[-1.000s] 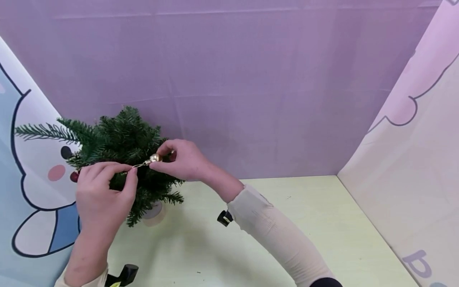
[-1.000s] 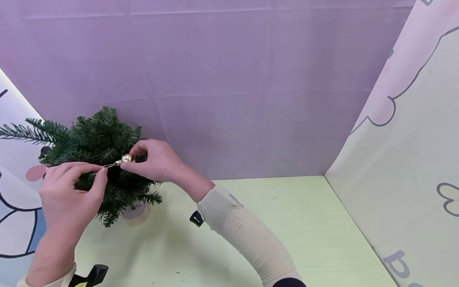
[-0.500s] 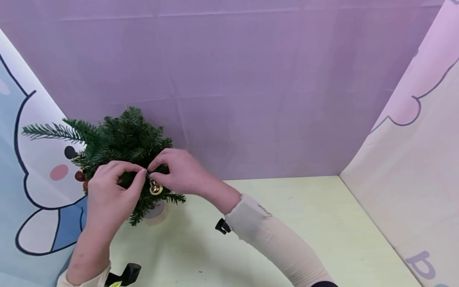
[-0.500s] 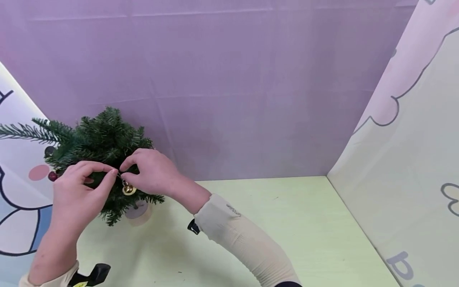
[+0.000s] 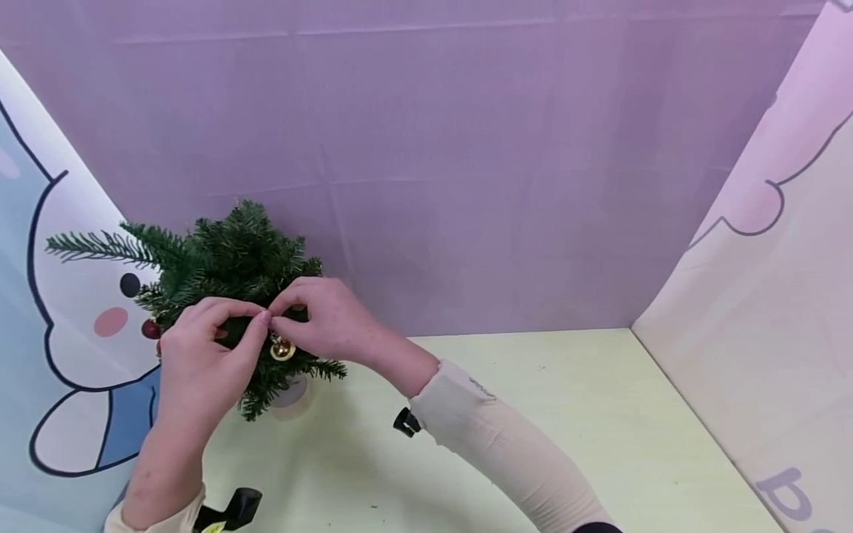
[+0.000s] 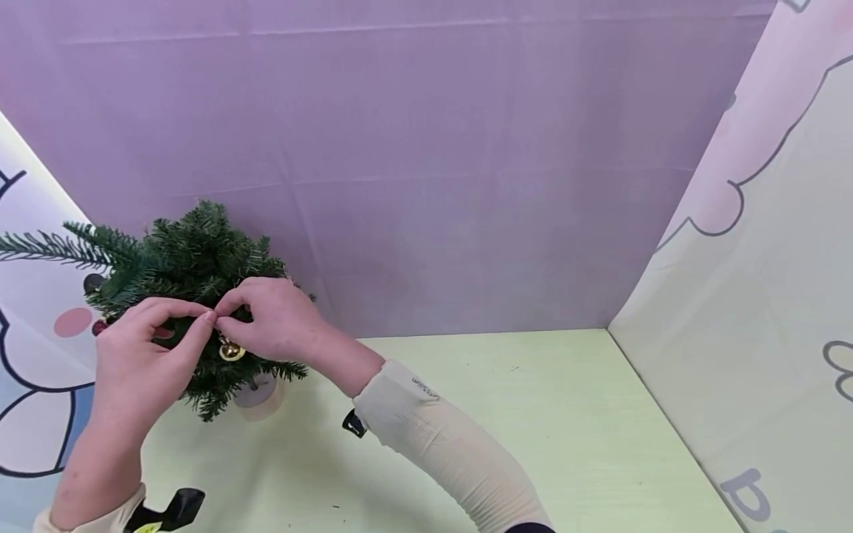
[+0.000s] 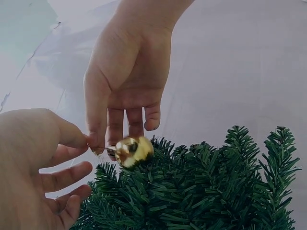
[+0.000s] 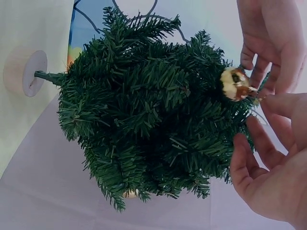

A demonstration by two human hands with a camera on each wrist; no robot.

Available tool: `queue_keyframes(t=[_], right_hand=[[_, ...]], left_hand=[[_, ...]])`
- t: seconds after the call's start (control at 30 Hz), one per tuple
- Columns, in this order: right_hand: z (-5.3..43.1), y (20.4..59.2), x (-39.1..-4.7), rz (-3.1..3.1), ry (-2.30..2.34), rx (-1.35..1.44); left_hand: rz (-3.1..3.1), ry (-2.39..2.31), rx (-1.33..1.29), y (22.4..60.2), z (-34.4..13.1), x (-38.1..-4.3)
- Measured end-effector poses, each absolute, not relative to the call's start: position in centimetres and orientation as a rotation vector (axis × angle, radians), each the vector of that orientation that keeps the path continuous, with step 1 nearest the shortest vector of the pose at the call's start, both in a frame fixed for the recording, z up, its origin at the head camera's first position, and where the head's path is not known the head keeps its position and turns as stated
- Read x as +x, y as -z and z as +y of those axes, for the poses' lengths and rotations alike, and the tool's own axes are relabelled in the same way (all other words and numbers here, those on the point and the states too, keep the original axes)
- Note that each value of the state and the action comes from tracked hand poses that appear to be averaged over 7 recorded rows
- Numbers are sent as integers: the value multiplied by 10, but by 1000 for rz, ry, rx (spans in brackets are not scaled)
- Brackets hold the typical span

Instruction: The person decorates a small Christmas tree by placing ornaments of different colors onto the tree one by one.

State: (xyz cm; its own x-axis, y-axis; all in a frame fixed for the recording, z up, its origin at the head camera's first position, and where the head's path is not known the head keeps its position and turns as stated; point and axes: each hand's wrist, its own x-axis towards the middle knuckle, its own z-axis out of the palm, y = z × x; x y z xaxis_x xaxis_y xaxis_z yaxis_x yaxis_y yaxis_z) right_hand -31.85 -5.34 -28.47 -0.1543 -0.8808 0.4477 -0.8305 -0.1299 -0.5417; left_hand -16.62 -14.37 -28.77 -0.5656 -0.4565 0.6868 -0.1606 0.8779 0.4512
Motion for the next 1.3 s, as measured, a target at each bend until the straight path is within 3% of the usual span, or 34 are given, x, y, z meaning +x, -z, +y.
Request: queue_keyframes(t=[0.8,1.3], right_hand=[[-72,270,-303,2329,1199,-1647],[-85,259,-310,2371,1197,-1403]], left_hand=[[-1985,-163,488,293,-150,-184],[-2019,-184,563,285,-149,-195]])
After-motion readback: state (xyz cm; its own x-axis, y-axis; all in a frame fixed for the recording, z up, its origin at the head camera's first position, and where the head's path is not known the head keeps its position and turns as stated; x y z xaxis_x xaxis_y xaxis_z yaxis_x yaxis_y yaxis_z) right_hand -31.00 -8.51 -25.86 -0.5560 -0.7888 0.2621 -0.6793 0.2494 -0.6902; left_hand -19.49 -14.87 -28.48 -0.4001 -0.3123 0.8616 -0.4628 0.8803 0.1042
